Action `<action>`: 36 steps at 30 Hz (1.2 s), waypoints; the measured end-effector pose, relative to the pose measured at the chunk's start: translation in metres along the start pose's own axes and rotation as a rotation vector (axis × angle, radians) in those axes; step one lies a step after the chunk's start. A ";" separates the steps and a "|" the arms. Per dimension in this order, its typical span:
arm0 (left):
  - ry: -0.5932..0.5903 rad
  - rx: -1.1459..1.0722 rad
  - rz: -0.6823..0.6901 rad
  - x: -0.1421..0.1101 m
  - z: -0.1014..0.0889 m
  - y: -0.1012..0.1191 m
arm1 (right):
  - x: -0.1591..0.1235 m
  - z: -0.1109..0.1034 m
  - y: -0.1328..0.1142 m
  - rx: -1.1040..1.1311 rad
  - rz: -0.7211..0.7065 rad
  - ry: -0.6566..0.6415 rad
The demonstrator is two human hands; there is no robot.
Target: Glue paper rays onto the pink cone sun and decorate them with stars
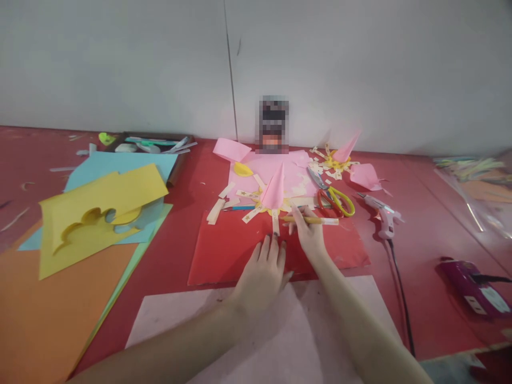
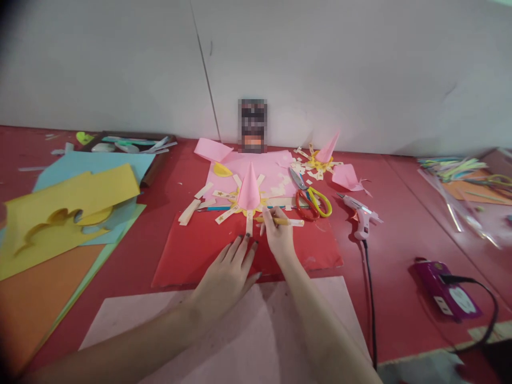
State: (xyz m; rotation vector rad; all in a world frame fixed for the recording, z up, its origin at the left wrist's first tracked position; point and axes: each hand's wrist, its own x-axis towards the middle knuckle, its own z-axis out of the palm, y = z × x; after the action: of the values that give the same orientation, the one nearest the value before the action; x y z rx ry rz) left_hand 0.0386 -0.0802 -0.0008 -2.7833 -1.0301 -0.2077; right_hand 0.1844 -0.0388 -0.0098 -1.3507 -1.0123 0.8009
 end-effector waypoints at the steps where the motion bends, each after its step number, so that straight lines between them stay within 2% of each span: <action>1: -0.003 0.003 0.002 0.000 0.000 0.001 | 0.000 0.000 0.000 0.003 0.004 0.006; 6: -0.035 -0.002 -0.001 0.000 0.002 0.001 | -0.001 0.002 0.001 -0.017 0.012 0.048; 10: -0.040 -0.017 -0.012 0.000 0.002 0.001 | -0.002 0.007 0.002 -0.053 -0.001 -0.030; 28: -0.044 -0.016 0.000 0.001 -0.002 0.002 | -0.004 0.007 0.000 -0.214 -0.041 -0.112; 36: -0.053 -0.048 -0.005 0.002 -0.003 0.001 | -0.004 0.007 -0.002 -0.311 -0.080 -0.020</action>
State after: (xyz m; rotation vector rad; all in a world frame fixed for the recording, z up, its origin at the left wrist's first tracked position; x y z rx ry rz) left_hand 0.0402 -0.0802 0.0028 -2.8433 -1.0584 -0.1626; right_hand 0.1760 -0.0401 -0.0091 -1.5559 -1.2356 0.6151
